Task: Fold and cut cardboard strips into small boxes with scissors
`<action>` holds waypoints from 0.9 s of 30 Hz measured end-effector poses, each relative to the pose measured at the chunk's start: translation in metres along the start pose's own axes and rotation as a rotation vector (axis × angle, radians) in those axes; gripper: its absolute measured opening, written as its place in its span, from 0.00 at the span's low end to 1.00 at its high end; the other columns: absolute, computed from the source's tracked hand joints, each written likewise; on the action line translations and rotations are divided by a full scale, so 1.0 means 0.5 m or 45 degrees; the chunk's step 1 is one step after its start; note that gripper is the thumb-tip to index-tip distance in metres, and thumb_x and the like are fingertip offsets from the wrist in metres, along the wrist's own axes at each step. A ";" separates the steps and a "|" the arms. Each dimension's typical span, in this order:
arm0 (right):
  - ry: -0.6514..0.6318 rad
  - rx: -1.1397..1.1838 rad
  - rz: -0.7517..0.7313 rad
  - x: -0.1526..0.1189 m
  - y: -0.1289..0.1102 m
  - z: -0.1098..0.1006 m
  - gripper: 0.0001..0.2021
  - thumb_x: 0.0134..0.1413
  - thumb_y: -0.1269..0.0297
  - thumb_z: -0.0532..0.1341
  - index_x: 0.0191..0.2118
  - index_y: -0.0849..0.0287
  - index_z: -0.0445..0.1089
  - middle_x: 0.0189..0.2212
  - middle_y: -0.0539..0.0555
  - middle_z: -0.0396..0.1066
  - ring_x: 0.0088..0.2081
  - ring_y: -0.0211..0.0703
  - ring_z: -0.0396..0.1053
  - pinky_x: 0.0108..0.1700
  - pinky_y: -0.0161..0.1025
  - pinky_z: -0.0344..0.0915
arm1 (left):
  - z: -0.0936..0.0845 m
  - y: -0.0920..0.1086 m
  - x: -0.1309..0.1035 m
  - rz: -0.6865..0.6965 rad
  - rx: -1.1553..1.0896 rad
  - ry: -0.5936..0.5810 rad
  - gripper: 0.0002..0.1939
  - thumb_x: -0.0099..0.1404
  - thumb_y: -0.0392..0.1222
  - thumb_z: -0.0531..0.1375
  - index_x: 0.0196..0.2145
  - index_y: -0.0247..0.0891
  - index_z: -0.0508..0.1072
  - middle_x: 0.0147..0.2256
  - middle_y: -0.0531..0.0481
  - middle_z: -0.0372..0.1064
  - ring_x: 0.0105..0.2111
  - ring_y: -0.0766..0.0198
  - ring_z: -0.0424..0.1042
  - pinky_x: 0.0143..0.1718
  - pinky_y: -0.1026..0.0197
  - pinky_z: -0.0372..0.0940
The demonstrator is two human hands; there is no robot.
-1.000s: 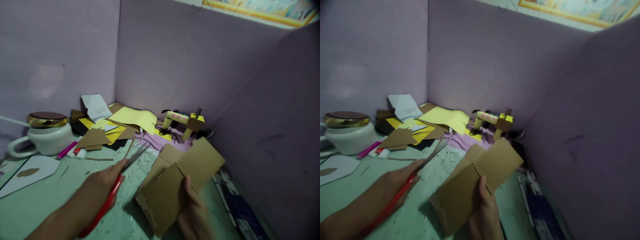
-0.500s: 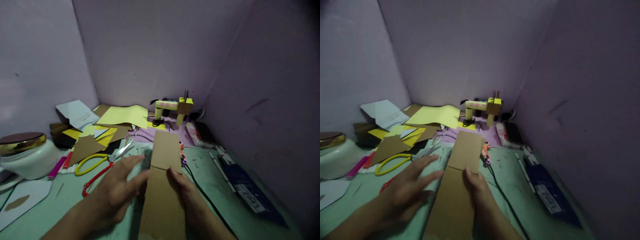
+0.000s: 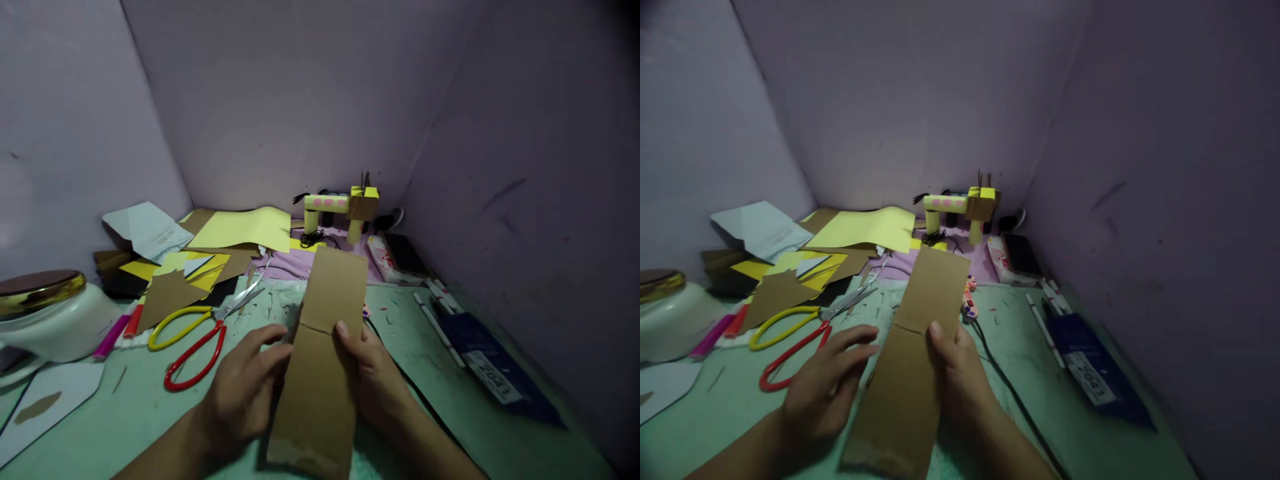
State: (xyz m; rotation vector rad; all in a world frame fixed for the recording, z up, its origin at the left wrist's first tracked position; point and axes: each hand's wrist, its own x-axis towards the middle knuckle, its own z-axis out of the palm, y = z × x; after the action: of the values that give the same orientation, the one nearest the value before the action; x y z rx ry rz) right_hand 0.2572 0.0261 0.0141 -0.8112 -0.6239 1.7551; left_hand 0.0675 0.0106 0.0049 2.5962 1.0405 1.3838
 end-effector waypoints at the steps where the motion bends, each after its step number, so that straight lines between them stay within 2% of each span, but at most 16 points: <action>1: 0.029 -0.011 -0.036 0.002 -0.001 -0.001 0.17 0.47 0.61 0.64 0.43 0.61 0.67 0.32 0.56 0.76 0.28 0.45 0.73 0.32 0.41 0.67 | 0.002 0.004 0.000 -0.219 -0.118 0.025 0.14 0.60 0.27 0.52 0.43 0.34 0.68 0.41 0.40 0.69 0.41 0.59 0.70 0.39 0.58 0.69; 3: 0.051 -0.039 -0.080 0.005 -0.001 -0.002 0.18 0.46 0.61 0.66 0.43 0.60 0.66 0.33 0.56 0.76 0.30 0.46 0.73 0.34 0.42 0.67 | 0.005 0.011 0.005 -0.657 -0.419 -0.063 0.08 0.63 0.35 0.53 0.39 0.36 0.70 0.31 0.47 0.72 0.29 0.65 0.72 0.28 0.64 0.68; 5: 0.040 -0.073 -0.100 0.006 0.000 -0.001 0.19 0.44 0.60 0.67 0.42 0.61 0.67 0.33 0.56 0.76 0.31 0.47 0.73 0.35 0.42 0.68 | 0.007 0.017 0.011 -0.955 -0.718 -0.223 0.09 0.63 0.43 0.54 0.36 0.36 0.70 0.26 0.50 0.71 0.24 0.66 0.70 0.23 0.66 0.65; 6: 0.033 -0.088 -0.108 0.007 0.001 -0.001 0.19 0.43 0.60 0.67 0.42 0.61 0.67 0.33 0.56 0.76 0.31 0.47 0.73 0.35 0.42 0.68 | 0.008 0.019 0.014 -1.036 -0.806 -0.277 0.10 0.62 0.45 0.55 0.34 0.35 0.71 0.26 0.50 0.71 0.24 0.66 0.69 0.23 0.65 0.65; 8: 0.026 -0.110 -0.120 0.007 0.003 0.000 0.20 0.42 0.60 0.68 0.42 0.61 0.67 0.33 0.56 0.76 0.31 0.46 0.73 0.35 0.42 0.67 | 0.009 0.021 0.018 -1.088 -0.822 -0.341 0.11 0.60 0.45 0.56 0.28 0.35 0.70 0.24 0.50 0.69 0.24 0.66 0.67 0.24 0.65 0.62; 10: 0.026 -0.137 -0.113 0.008 0.006 0.000 0.20 0.42 0.60 0.68 0.42 0.60 0.67 0.33 0.56 0.76 0.30 0.46 0.73 0.34 0.42 0.67 | 0.009 0.021 0.019 -1.054 -0.708 -0.378 0.12 0.60 0.43 0.54 0.22 0.36 0.67 0.18 0.54 0.62 0.20 0.69 0.62 0.20 0.66 0.57; 12: 0.037 -0.174 -0.094 0.009 0.009 -0.002 0.19 0.42 0.59 0.68 0.41 0.60 0.67 0.32 0.56 0.76 0.29 0.46 0.73 0.33 0.42 0.67 | 0.009 0.019 0.018 -0.922 -0.557 -0.410 0.14 0.62 0.41 0.51 0.19 0.37 0.64 0.16 0.56 0.57 0.18 0.70 0.57 0.19 0.66 0.53; 17: 0.049 -0.290 -0.123 0.009 0.014 -0.009 0.20 0.41 0.58 0.68 0.40 0.60 0.67 0.33 0.56 0.76 0.29 0.45 0.72 0.33 0.42 0.67 | 0.010 0.011 0.007 -0.455 -0.183 -0.356 0.14 0.65 0.35 0.47 0.21 0.38 0.60 0.20 0.54 0.58 0.20 0.68 0.59 0.22 0.65 0.52; 20: 0.039 -0.331 -0.110 0.007 0.013 -0.008 0.20 0.37 0.61 0.70 0.39 0.61 0.68 0.34 0.57 0.75 0.31 0.45 0.72 0.35 0.41 0.67 | 0.008 0.007 0.002 -0.217 -0.132 -0.372 0.12 0.63 0.31 0.47 0.22 0.38 0.60 0.21 0.53 0.58 0.21 0.67 0.59 0.21 0.63 0.52; 23: -0.060 -0.289 -0.070 0.003 0.009 -0.002 0.21 0.36 0.63 0.70 0.40 0.60 0.67 0.33 0.56 0.76 0.31 0.46 0.73 0.34 0.41 0.67 | 0.000 0.002 0.004 0.016 -0.114 -0.430 0.10 0.58 0.27 0.47 0.25 0.38 0.62 0.21 0.52 0.59 0.21 0.65 0.58 0.20 0.61 0.50; 25: -0.143 -0.266 -0.029 0.001 0.006 0.004 0.21 0.36 0.64 0.70 0.40 0.59 0.67 0.32 0.56 0.76 0.29 0.46 0.73 0.33 0.40 0.67 | -0.006 -0.004 0.007 0.067 -0.094 -0.407 0.10 0.57 0.26 0.48 0.26 0.37 0.63 0.21 0.52 0.58 0.21 0.65 0.58 0.20 0.61 0.51; 27: -0.163 -0.265 0.000 0.000 0.004 0.007 0.21 0.36 0.63 0.69 0.40 0.59 0.67 0.31 0.56 0.76 0.28 0.45 0.73 0.32 0.40 0.67 | -0.011 -0.013 0.012 -0.055 -0.045 -0.271 0.10 0.59 0.26 0.48 0.27 0.37 0.64 0.22 0.52 0.60 0.23 0.65 0.61 0.22 0.62 0.55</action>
State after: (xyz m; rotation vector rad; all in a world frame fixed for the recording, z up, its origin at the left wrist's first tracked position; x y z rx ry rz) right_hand 0.2535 0.0253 0.0151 -0.8439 -0.9037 1.7715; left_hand 0.0620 0.0175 0.0107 2.6073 1.0239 1.0769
